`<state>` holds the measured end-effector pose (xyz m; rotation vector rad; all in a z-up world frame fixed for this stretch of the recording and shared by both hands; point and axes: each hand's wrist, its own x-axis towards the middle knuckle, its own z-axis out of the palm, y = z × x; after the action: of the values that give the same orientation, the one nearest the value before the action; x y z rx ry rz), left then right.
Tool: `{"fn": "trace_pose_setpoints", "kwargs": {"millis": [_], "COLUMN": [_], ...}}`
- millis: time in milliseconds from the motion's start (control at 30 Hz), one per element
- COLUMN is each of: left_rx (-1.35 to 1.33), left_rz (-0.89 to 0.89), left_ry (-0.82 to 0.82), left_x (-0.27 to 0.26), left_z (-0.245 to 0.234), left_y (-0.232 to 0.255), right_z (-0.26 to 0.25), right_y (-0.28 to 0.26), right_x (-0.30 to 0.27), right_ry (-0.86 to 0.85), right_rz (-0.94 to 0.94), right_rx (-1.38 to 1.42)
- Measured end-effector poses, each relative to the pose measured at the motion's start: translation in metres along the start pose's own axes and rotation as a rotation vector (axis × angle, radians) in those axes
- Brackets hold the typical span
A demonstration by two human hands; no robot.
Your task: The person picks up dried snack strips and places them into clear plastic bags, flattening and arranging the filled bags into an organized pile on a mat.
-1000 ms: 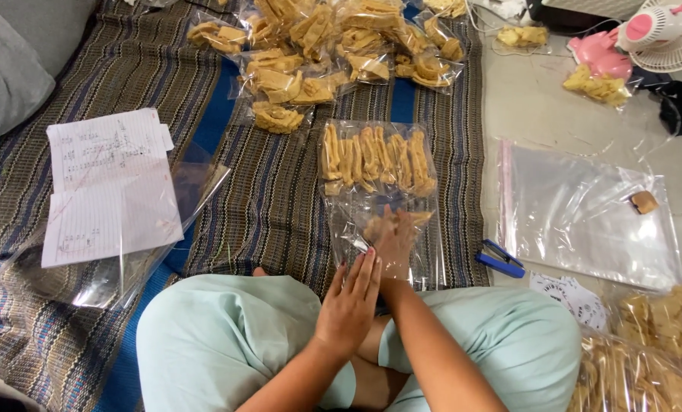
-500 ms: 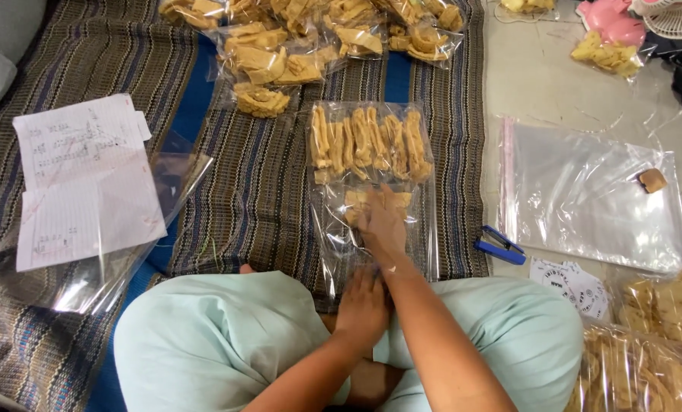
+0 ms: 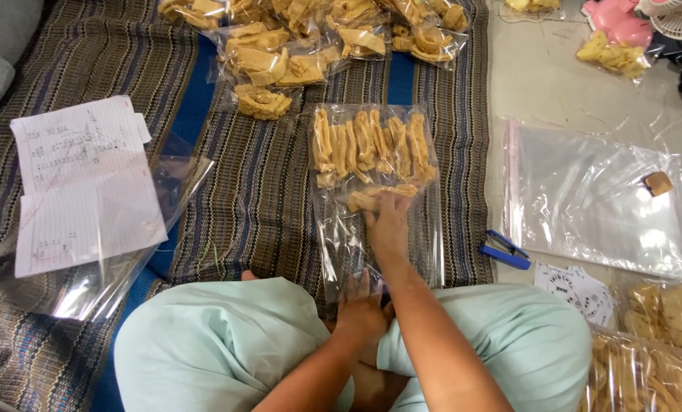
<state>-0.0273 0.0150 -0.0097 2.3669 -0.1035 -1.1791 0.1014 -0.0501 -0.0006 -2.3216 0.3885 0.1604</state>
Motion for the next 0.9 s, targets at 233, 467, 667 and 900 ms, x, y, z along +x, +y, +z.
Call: {"fn": "trace_pose_setpoints", "kwargs": {"millis": [233,467,667,900], "left_rx": [-0.088,-0.038,-0.025,-0.123], "left_rz": [0.120,0.042,-0.021,0.168], "left_ry": [0.255,0.064,-0.083,0.473], "left_x": [0.020,0.006,-0.013,0.038], "left_z": [0.033,0.011,-0.013,0.064], "left_y": [-0.014,-0.003,0.009,-0.021], "right_z": [0.003,0.017,0.028,0.013], "right_y": [0.018,0.050,0.052,0.040], "right_x": [0.000,-0.005,0.028,0.028], "right_ry": [0.204,0.300,0.065,-0.151], "right_rz": [-0.329,-0.269,-0.452,-0.240], "right_rx": [-0.024,-0.025,-0.158,-0.197]}}
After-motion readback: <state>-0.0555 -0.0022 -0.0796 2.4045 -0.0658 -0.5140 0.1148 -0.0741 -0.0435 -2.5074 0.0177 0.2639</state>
